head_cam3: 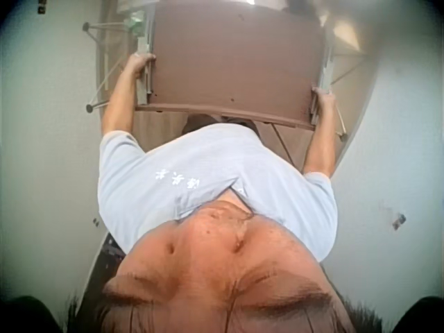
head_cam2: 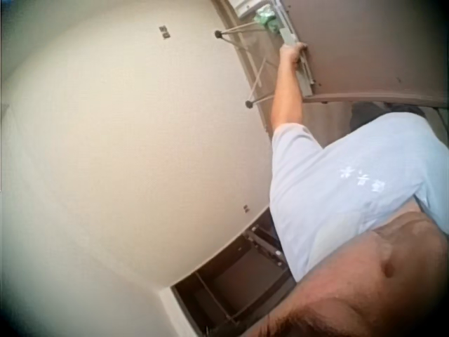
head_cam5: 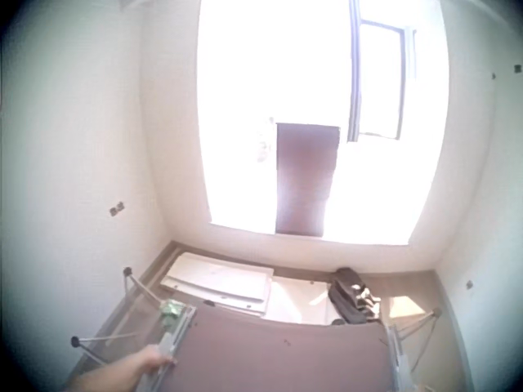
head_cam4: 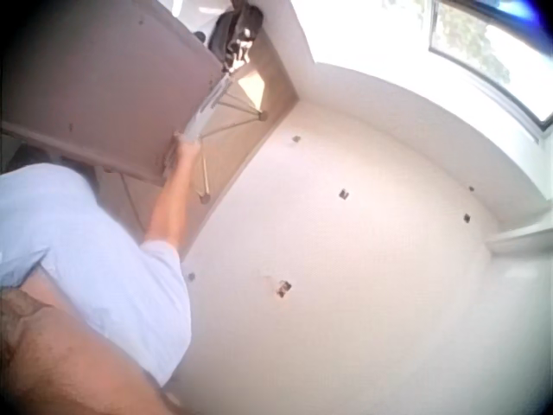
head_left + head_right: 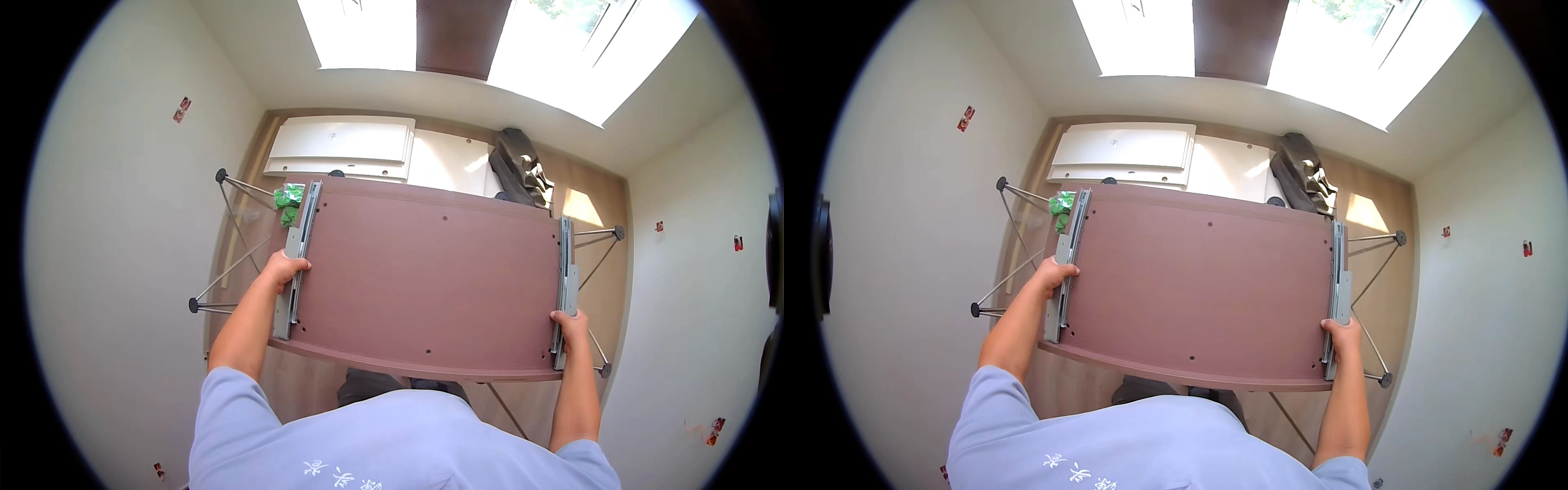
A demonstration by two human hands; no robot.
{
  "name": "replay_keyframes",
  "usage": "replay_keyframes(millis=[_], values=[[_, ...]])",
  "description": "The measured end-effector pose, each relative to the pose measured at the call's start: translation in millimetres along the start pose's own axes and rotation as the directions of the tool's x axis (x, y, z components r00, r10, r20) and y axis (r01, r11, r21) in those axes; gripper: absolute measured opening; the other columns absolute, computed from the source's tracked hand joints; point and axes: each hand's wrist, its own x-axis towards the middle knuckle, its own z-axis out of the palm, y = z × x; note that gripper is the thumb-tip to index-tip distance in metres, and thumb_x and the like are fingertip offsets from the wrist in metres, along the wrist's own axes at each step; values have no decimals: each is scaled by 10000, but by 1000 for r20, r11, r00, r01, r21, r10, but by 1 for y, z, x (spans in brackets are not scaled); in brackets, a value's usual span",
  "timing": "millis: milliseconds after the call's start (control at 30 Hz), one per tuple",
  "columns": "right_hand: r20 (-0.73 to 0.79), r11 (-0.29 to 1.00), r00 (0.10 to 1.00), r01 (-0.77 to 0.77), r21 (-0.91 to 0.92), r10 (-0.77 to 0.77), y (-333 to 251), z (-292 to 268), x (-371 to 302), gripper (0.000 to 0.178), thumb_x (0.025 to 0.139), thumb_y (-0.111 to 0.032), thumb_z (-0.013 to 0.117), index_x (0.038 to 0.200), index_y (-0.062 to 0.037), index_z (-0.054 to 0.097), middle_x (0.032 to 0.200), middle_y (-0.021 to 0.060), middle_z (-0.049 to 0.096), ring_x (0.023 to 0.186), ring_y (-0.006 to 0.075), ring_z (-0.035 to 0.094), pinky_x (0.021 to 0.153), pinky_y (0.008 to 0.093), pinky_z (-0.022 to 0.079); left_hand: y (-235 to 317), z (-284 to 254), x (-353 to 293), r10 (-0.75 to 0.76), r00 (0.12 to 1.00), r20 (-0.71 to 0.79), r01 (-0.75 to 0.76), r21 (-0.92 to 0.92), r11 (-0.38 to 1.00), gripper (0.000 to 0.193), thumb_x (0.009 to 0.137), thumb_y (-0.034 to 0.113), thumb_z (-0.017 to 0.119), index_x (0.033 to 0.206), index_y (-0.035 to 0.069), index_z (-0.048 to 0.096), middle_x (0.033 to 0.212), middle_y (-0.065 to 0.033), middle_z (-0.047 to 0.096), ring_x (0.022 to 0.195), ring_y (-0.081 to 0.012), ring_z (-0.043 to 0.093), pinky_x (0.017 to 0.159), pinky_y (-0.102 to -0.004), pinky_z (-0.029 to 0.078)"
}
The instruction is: The person installs metal drawer slides onto a wooden board using an electric drill and screws.
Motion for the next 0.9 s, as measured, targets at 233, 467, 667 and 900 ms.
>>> replay_keyframes(millis=[233,467,667,900], values=[[15,998,999,-47,38,47,-17,-3,-3,351,766,-146,885,1044,16,746,929,78,759,824,195,715,780,387,586,15,2,-9,12,1000,-21,-11,68,998,386,822,101,832,1171,-7,707,1011,-92,741,883,-229,715,788,-432,596],[8,982,999,-31,-189,33,-22,-38,35,486,773,-296,910,1113,13,754,1003,144,798,915,263,769,831,408,596,25,41,-18,6,1000,-3,-6,32,999,417,860,132,751,1254,36,651,1033,-87,716,922,-271,719,816,-497,614],[128,983,992,33,-179,-10,-9,-82,67,585,819,-332,927,1226,31,715,1121,154,780,946,238,746,850,413,599,35,83,-20,17,999,35,-15,-40,999,396,875,145,747,1248,63,642,1012,-67,712,885,-252,709,807,-478,605],[394,961,916,-172,218,75,6,-140,61,542,1028,-398,750,1415,-34,642,1237,139,759,1071,238,725,934,441,583,16,104,-28,319,911,-262,-222,342,913,780,853,291,873,1469,-46,534,1380,-216,652,1262,-337,651,1072,-462,529]])
